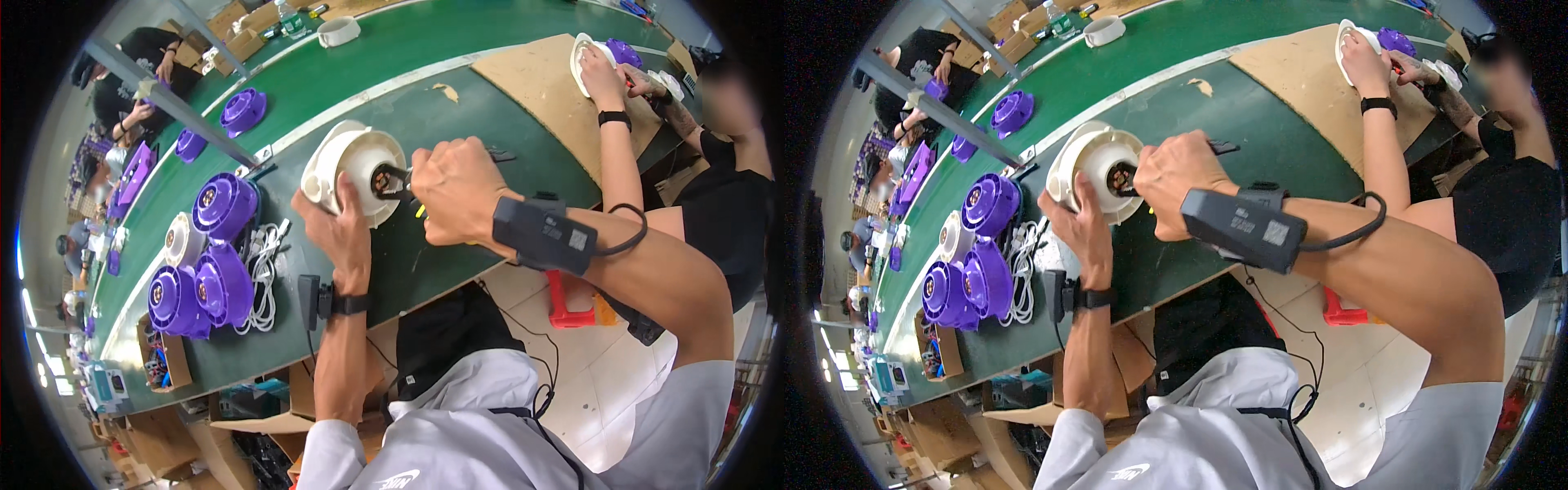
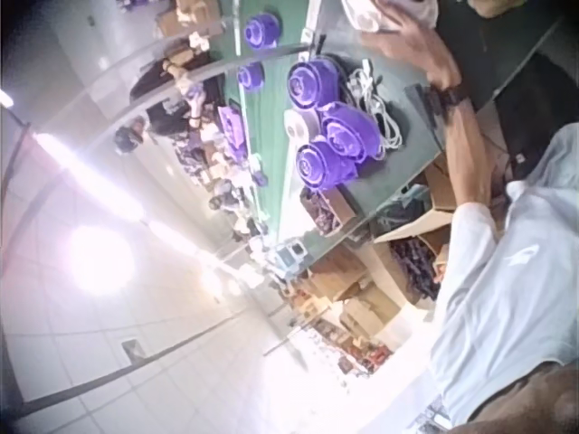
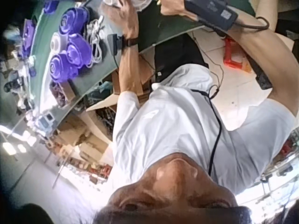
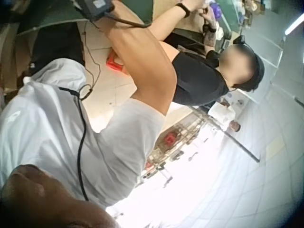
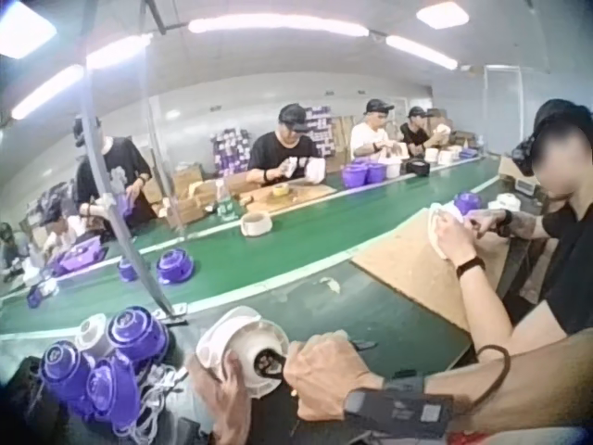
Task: Assembling and stripping wires for a plastic electrical component on a manufacturing line.
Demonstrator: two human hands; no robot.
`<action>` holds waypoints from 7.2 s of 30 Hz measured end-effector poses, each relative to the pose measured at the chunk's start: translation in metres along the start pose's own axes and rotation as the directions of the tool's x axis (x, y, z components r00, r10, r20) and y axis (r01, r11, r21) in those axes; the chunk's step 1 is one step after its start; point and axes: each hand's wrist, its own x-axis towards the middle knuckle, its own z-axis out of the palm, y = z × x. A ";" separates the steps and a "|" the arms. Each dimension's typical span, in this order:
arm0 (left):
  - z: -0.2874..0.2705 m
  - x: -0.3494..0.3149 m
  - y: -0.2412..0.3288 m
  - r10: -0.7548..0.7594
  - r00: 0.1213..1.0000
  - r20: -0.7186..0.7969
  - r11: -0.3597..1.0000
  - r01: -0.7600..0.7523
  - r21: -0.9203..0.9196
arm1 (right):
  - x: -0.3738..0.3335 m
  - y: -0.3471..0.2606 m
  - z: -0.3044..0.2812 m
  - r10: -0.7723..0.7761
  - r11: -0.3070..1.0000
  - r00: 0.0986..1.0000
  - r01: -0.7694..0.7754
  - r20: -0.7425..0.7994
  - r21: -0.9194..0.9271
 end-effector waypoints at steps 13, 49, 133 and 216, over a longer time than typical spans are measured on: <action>0.000 0.001 -0.006 0.167 0.982 0.090 0.984 -0.171 0.051 | -0.018 0.002 -0.007 0.278 0.769 0.940 -0.342 0.200 0.540; -0.012 0.005 -0.013 -0.017 0.982 0.187 0.977 0.056 -0.204 | 0.000 0.003 0.029 0.244 0.863 0.963 -0.270 0.115 0.427; -0.010 0.022 -0.021 -0.246 0.965 0.091 0.832 0.258 -0.491 | -0.008 0.038 0.098 0.796 0.340 0.575 -0.165 -0.189 0.926; -0.015 0.005 -0.009 -0.180 0.982 0.053 0.898 0.186 -0.400 | 0.009 0.017 -0.004 0.123 0.911 0.977 -0.180 0.172 0.370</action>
